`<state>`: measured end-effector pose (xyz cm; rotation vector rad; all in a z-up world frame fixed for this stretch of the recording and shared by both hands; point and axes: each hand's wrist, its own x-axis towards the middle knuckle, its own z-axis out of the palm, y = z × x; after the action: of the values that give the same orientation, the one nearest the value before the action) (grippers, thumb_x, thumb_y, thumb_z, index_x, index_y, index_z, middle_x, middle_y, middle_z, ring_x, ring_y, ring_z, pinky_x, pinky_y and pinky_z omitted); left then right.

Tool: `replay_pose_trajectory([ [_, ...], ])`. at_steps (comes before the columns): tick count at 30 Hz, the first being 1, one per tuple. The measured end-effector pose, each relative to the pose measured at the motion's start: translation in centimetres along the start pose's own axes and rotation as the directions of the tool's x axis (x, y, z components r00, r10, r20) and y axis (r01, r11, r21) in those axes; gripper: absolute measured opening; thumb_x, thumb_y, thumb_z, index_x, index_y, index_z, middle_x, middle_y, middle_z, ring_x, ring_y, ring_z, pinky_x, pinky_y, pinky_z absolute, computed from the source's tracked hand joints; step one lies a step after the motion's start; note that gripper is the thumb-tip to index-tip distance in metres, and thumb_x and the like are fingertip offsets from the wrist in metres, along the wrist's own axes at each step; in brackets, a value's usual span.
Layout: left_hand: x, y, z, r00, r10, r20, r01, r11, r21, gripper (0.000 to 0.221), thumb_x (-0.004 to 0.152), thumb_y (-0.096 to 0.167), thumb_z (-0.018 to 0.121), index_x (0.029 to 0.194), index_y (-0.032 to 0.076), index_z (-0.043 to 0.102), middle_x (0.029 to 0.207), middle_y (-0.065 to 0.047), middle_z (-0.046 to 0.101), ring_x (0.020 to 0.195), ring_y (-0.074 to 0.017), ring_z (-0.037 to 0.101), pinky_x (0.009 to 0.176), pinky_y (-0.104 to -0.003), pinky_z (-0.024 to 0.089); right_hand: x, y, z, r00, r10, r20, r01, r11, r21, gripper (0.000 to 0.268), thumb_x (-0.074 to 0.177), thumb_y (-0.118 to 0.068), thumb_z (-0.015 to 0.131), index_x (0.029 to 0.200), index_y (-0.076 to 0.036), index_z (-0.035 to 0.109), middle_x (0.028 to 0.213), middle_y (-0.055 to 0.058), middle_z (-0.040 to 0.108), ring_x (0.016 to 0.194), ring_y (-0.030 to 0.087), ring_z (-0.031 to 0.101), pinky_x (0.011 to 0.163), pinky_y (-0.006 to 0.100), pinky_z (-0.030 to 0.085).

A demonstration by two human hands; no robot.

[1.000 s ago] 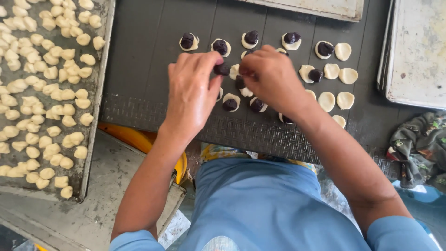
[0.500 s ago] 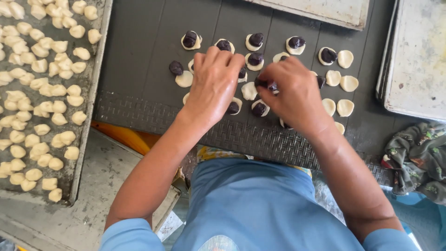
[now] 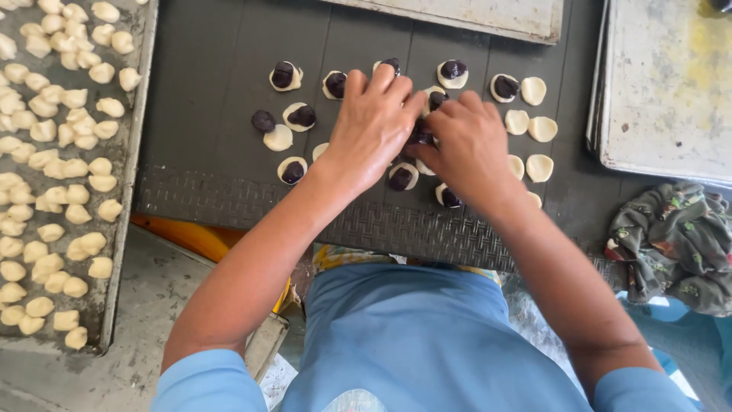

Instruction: Filling small pieces of dough with a dark filling and shaping them into rounds on a production table.

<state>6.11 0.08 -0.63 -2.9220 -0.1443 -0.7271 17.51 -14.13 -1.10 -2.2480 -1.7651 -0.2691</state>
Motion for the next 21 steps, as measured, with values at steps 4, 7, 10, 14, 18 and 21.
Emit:
replay_pose_trajectory([
  [4,0.4,0.0,1.5,0.995,0.086,0.058,-0.085,0.996,-0.019,0.009,0.081,0.013,0.074,0.087,0.015,0.066,0.087,-0.001,0.058,0.092,-0.0233,0.048,0.072,-0.039,0.037,-0.2,-0.5,1.2,0.996,0.03,-0.081,-0.036,0.997,-0.074,0.022,0.07,-0.026,0.074,0.072,-0.011,0.057,0.069,0.001,0.054,0.079,0.027,0.052,0.063,0.041,0.041],
  [7,0.1,-0.9,1.2,0.993,0.095,0.07,-0.089,0.993,-0.079,0.017,0.085,0.019,0.074,0.098,0.01,0.07,0.096,-0.003,0.069,0.093,-0.0223,0.049,0.075,-0.038,0.036,0.6,0.9,-1.0,0.999,0.037,-0.036,-0.031,0.986,0.164,0.016,0.073,-0.02,0.071,0.069,-0.01,0.059,0.067,0.006,0.059,0.072,0.028,0.051,0.063,0.041,0.041],
  [10,-0.1,-0.8,-1.3,0.996,-0.014,0.085,0.034,0.967,-0.251,0.025,0.081,0.01,0.079,0.101,0.007,0.064,0.1,-0.009,0.071,0.094,-0.0274,0.057,0.078,-0.039,0.036,-0.5,1.7,-7.8,0.974,0.226,0.032,-0.22,0.893,0.392,0.014,0.084,-0.014,0.078,0.085,-0.012,0.064,0.084,0.0,0.06,0.078,0.017,0.052,0.077,0.033,0.039],
  [14,0.2,1.9,-3.5,0.995,-0.051,0.082,0.083,0.886,-0.456,0.041,0.078,-0.006,0.076,0.111,0.008,0.055,0.098,-0.008,0.067,0.089,-0.0252,0.06,0.082,-0.037,0.038,-5.0,3.1,-9.3,0.869,0.466,0.164,-0.493,0.792,0.36,0.018,0.086,-0.009,0.08,0.093,-0.01,0.063,0.076,0.0,0.061,0.069,0.008,0.052,0.064,0.023,0.041],
  [18,0.6,5.6,-2.6,0.994,0.054,-0.094,-0.085,0.926,-0.368,0.043,0.06,0.006,0.084,0.095,0.016,0.06,0.078,-0.002,0.058,0.08,-0.0216,0.054,0.072,-0.038,0.039,-7.3,3.3,-5.0,0.969,0.239,-0.053,-0.216,0.936,0.279,0.022,0.076,-0.01,0.084,0.093,-0.012,0.07,0.08,0.003,0.064,0.076,0.022,0.063,0.07,0.032,0.051],
  [21,0.4,8.3,-3.8,0.987,0.081,-0.139,-0.128,0.918,-0.376,0.028,0.069,0.006,0.079,0.088,0.014,0.06,0.076,-0.003,0.055,0.077,-0.0227,0.051,0.07,-0.037,0.037,-8.0,3.4,-2.9,0.988,0.146,-0.055,-0.13,0.965,0.227,0.013,0.079,-0.01,0.077,0.089,-0.012,0.069,0.086,0.006,0.061,0.08,0.027,0.059,0.072,0.037,0.05],
])
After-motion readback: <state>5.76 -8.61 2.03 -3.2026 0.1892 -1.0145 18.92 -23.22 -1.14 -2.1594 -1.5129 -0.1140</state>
